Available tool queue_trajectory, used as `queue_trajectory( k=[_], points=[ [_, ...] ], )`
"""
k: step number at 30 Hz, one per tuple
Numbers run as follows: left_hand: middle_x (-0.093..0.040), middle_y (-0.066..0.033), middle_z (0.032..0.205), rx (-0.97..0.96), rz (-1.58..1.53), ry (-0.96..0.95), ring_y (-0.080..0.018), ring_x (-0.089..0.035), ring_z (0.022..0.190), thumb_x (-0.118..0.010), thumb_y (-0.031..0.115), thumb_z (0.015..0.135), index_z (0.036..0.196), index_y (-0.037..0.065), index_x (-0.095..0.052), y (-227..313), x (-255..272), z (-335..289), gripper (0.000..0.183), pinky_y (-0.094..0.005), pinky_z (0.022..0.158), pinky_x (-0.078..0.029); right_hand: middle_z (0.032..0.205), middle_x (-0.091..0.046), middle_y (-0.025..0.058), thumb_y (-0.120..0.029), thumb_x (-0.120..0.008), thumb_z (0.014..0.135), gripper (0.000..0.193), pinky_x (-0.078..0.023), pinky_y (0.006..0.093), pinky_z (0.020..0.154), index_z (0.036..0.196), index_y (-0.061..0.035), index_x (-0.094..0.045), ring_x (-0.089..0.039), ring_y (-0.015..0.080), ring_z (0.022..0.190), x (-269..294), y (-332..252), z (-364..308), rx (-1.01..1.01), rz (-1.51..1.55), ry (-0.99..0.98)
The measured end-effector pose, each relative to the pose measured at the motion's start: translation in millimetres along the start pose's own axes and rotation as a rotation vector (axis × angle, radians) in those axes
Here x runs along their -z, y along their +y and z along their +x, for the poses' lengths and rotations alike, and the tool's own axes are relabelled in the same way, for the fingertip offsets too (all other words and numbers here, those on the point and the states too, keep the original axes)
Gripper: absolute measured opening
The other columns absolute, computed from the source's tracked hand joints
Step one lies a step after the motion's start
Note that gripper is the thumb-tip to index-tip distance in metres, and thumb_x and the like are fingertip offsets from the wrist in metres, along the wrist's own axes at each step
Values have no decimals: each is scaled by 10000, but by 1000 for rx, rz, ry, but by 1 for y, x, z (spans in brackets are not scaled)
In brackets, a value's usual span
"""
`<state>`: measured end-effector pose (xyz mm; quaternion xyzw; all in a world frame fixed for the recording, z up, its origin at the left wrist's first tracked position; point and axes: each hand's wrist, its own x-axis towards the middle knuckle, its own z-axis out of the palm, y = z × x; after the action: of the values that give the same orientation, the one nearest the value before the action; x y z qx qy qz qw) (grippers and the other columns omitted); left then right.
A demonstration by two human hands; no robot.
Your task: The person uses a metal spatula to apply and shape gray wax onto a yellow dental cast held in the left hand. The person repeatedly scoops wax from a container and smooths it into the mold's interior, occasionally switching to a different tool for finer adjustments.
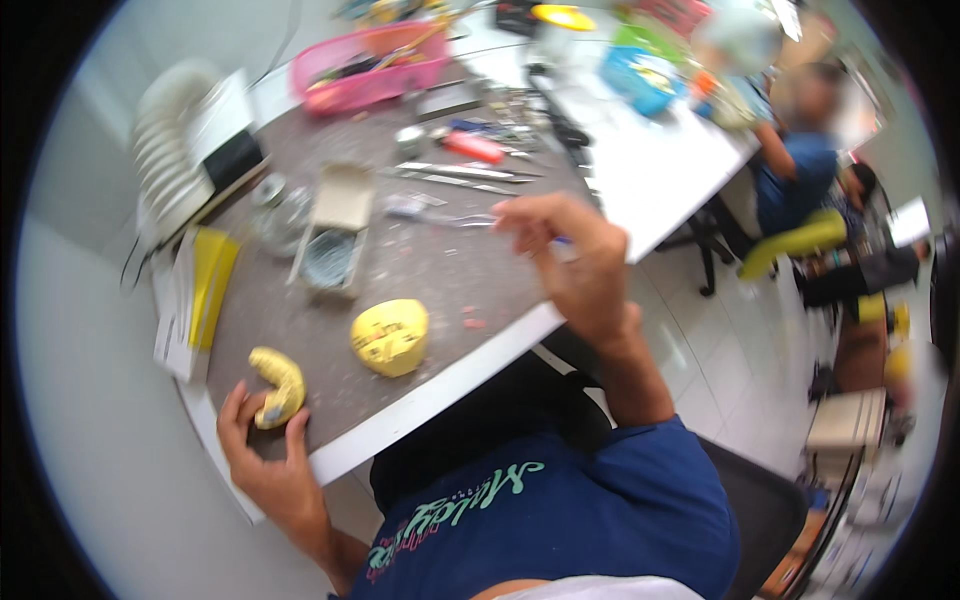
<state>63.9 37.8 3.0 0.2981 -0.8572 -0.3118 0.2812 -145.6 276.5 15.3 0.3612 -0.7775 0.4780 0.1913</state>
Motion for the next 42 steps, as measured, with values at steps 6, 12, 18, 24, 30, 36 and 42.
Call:
queue_trajectory(
  k=[6, 12, 18, 24, 30, 36, 42],
  points=[
    [-624, -143, 1229, -122, -55, -64, -253, -565, 1185, -695, -59, 795, 1334, 16, -523, -31, 16, -13, 571, -352, 1060, -393, 929, -643, 85, 159, -581, 749, 317, -545, 288, 598, 1003, -28, -608, -658, 167, 669, -8, 0, -44, 78, 80, 175],
    [-669, -196, 1097, -267, -231, 72, -281, -668, 988, -719, 98, 868, 1208, -57, -595, -31, 16, -16, 394, -368, 851, -559, 768, -649, 57, -84, -733, 826, 142, -495, 266, 500, 861, -47, -601, -622, 142, 557, -22, -1, -60, 70, 57, 218],
    [-699, -207, 980, -420, -9, 396, -311, -702, 875, -646, 255, 931, 1132, -72, -640, -24, 1, -17, 385, -364, 777, -587, 725, -679, 56, -127, -752, 824, 147, -484, 262, 475, 918, -59, -661, -619, 135, 529, -26, 5, -58, 106, -49, 325],
    [-665, -157, 1125, -276, -18, 351, -256, -633, 1066, -540, 67, 980, 1280, -26, -548, -66, 11, -13, 315, -342, 975, -476, 786, -696, 67, 86, -554, 872, 233, -487, 252, 480, 1039, -45, -650, -610, 140, 524, -31, -2, -50, 34, 5, 355],
    [-668, -168, 1105, -84, 84, 224, -254, -646, 1015, -517, -23, 925, 1270, -17, -567, -16, -5, -7, 349, -351, 937, -479, 915, -682, 107, 78, -551, 894, 192, -509, 248, 554, 1047, -1, -634, -642, 131, 665, -27, 8, -58, -138, 208, 293],
    [-593, -166, 1257, -45, 63, 7, -263, -574, 1143, -559, -34, 847, 1378, 24, -481, -22, 15, -3, 540, -390, 1016, -417, 912, -705, 110, 4, -613, 915, 106, -537, 252, 698, 1005, 26, -664, -679, 144, 789, -6, 4, -16, -158, 133, 41],
    [-445, -140, 1458, -286, 193, -380, -302, -462, 1301, -830, 319, 667, 1475, 83, -369, -12, 48, 34, 960, -402, 1072, -377, 898, -726, 101, -16, -629, 893, 122, -548, 275, 773, 996, 15, -686, -705, 157, 844, 21, 38, 54, -73, -208, -296]
  ],
)
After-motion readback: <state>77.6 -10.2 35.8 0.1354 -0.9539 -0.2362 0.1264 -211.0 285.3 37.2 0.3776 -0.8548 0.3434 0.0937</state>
